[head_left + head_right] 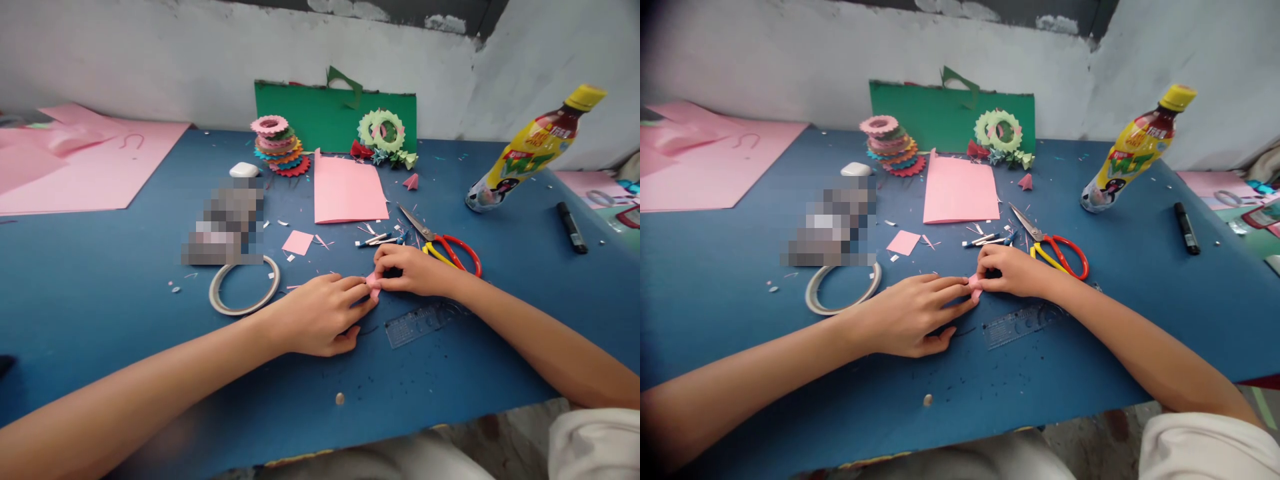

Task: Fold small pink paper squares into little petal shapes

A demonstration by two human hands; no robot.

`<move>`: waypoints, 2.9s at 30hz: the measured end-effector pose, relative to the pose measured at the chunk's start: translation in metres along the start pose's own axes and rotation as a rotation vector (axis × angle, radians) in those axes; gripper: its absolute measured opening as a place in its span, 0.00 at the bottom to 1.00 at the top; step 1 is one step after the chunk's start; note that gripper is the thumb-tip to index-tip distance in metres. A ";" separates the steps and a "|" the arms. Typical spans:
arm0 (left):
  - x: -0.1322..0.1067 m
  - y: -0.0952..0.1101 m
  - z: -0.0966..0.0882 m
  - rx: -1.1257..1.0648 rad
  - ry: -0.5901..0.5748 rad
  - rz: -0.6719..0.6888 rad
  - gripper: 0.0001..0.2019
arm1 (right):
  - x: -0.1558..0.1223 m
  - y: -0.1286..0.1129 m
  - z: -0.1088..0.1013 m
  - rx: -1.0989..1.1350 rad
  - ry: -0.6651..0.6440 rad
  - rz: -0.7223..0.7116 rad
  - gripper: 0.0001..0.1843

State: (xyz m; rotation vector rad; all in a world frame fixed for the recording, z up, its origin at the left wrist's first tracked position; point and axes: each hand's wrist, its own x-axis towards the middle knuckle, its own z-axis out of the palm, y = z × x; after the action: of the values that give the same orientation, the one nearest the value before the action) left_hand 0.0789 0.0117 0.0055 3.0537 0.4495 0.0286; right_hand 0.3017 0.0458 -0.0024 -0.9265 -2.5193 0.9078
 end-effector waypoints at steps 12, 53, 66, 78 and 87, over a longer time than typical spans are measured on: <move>0.001 0.011 -0.006 -0.019 -0.025 -0.102 0.23 | -0.001 -0.005 -0.006 0.013 -0.104 0.044 0.06; 0.004 0.006 -0.007 -0.083 0.008 -0.090 0.12 | 0.001 0.001 -0.012 0.016 -0.084 0.097 0.07; 0.009 -0.004 0.012 -0.292 0.209 -0.254 0.11 | -0.006 -0.010 -0.003 -0.020 -0.055 0.113 0.02; 0.022 -0.013 0.004 -0.490 0.112 -0.428 0.07 | -0.011 -0.004 -0.005 -0.039 -0.115 -0.052 0.07; 0.019 -0.021 0.005 -0.739 0.165 -0.439 0.11 | -0.014 0.000 0.008 -0.074 0.043 -0.118 0.12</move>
State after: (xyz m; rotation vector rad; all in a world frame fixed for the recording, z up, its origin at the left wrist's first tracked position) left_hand 0.0915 0.0370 -0.0003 2.1927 0.8747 0.3427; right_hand 0.3082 0.0332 -0.0097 -0.7998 -2.5559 0.7559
